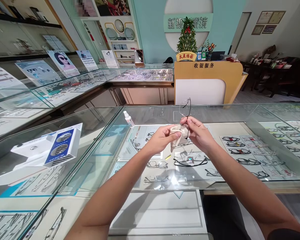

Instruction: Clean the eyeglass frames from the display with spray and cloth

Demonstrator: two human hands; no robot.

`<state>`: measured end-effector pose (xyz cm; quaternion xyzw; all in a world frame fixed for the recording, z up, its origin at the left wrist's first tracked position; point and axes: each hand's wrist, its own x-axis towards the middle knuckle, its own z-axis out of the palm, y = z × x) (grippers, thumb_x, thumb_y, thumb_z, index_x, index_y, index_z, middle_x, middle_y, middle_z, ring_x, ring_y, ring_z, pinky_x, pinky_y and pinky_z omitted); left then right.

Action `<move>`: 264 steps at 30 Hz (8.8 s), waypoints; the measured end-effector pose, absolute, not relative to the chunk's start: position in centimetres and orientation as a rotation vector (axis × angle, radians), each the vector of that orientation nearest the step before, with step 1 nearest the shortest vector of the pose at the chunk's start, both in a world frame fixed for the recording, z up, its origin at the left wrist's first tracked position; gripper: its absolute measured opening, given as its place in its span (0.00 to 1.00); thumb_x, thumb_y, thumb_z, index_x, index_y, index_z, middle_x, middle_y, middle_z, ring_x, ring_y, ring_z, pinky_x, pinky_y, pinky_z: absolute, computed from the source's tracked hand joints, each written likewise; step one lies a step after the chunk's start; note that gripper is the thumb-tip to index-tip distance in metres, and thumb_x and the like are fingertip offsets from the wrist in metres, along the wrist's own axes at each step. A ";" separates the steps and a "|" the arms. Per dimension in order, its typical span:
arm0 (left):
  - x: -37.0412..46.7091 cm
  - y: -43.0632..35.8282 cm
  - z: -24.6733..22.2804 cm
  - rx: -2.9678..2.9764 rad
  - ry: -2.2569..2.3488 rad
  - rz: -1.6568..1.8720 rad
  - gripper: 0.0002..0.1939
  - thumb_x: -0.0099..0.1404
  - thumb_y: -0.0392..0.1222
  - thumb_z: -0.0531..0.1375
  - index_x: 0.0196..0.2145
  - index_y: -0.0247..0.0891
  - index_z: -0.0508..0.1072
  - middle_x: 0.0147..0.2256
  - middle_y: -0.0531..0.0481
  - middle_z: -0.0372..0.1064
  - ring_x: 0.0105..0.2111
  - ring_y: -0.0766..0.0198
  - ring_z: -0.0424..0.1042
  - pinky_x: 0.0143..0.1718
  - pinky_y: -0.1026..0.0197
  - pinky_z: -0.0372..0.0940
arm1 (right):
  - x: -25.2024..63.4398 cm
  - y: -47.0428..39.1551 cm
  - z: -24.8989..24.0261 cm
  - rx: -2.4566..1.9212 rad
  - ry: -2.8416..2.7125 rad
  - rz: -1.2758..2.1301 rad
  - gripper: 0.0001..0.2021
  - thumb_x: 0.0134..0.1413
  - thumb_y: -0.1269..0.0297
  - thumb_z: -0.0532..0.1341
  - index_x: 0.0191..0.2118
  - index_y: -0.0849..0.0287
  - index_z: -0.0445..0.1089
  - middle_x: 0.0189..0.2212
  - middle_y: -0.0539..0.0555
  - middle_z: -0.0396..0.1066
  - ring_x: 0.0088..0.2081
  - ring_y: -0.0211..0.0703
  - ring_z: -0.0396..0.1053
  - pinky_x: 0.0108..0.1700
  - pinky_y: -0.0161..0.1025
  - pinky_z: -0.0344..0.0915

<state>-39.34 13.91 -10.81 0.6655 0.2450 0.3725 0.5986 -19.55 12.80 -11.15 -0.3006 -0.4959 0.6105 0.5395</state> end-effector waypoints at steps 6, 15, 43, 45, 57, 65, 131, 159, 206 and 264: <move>-39.4 13.9 -11.2 1.512 0.641 0.921 0.20 0.67 0.56 0.70 0.43 0.35 0.77 0.29 0.52 0.68 0.26 0.68 0.65 0.28 0.65 0.61 | -19.5 12.6 -10.6 -0.728 -1.174 1.458 0.15 0.60 0.46 0.69 0.42 0.52 0.78 0.35 0.51 0.69 0.34 0.41 0.64 0.37 0.39 0.64; -40.0 15.0 -11.8 1.439 0.674 1.083 0.18 0.66 0.54 0.71 0.42 0.36 0.79 0.31 0.51 0.74 0.28 0.66 0.67 0.32 0.64 0.62 | -19.4 13.2 -11.2 -0.738 -1.236 1.338 0.31 0.37 0.75 0.64 0.52 0.47 0.76 0.47 0.51 0.68 0.36 0.40 0.61 0.35 0.37 0.60; -39.7 14.1 -10.9 1.522 0.764 1.055 0.21 0.69 0.59 0.68 0.43 0.38 0.70 0.28 0.56 0.65 0.25 0.69 0.59 0.29 0.65 0.55 | -19.8 12.4 -11.3 -0.745 -1.565 0.849 0.27 0.58 0.72 0.64 0.61 0.41 0.77 0.62 0.53 0.68 0.35 0.38 0.64 0.47 0.45 0.70; -39.7 14.2 -11.0 1.512 0.756 1.057 0.21 0.68 0.58 0.68 0.44 0.38 0.71 0.29 0.56 0.66 0.25 0.70 0.60 0.29 0.65 0.56 | -19.7 12.4 -11.4 -0.748 -1.568 0.857 0.27 0.57 0.72 0.64 0.61 0.42 0.77 0.60 0.54 0.69 0.36 0.38 0.64 0.46 0.45 0.70; -39.5 14.5 -11.6 1.444 0.699 1.004 0.25 0.64 0.60 0.71 0.45 0.36 0.74 0.34 0.51 0.73 0.29 0.68 0.66 0.30 0.65 0.60 | -19.9 12.5 -11.5 -0.703 -1.585 0.954 0.26 0.57 0.72 0.68 0.60 0.42 0.79 0.56 0.54 0.72 0.36 0.38 0.64 0.42 0.43 0.68; -39.0 14.3 -11.6 1.381 0.681 1.041 0.26 0.66 0.65 0.68 0.40 0.37 0.72 0.30 0.52 0.73 0.24 0.68 0.67 0.23 0.66 0.63 | -20.2 12.0 -11.4 -0.676 -1.656 0.993 0.29 0.57 0.75 0.65 0.61 0.39 0.78 0.58 0.53 0.70 0.35 0.37 0.63 0.40 0.42 0.67; -38.3 14.4 -13.0 1.364 0.656 1.047 0.24 0.68 0.64 0.66 0.38 0.37 0.74 0.30 0.54 0.65 0.29 0.67 0.64 0.33 0.62 0.65 | -20.8 12.2 -12.5 -0.755 -1.494 0.955 0.24 0.55 0.74 0.61 0.52 0.43 0.82 0.62 0.52 0.74 0.67 0.55 0.67 0.56 0.52 0.73; -38.4 14.6 -12.9 1.423 0.781 1.189 0.27 0.62 0.66 0.70 0.33 0.36 0.73 0.26 0.53 0.70 0.23 0.68 0.66 0.25 0.65 0.61 | -21.2 11.5 -12.1 -0.706 -1.639 0.976 0.31 0.60 0.73 0.63 0.67 0.45 0.74 0.66 0.53 0.73 0.62 0.51 0.71 0.60 0.49 0.71; -39.7 15.6 -12.5 1.779 0.668 0.888 0.18 0.72 0.52 0.64 0.54 0.42 0.81 0.52 0.42 0.77 0.54 0.51 0.73 0.58 0.51 0.65 | -18.8 13.7 -11.2 -0.748 -1.202 1.155 0.33 0.48 0.69 0.70 0.62 0.43 0.77 0.71 0.52 0.68 0.29 0.33 0.61 0.31 0.39 0.64; -40.3 15.9 -11.1 1.369 0.836 1.513 0.26 0.65 0.54 0.71 0.54 0.34 0.76 0.52 0.36 0.81 0.46 0.55 0.83 0.56 0.47 0.73 | -4.3 18.7 -10.9 -1.405 -1.163 0.011 0.23 0.43 0.69 0.60 0.48 0.59 0.77 0.42 0.55 0.71 0.33 0.41 0.65 0.41 0.44 0.68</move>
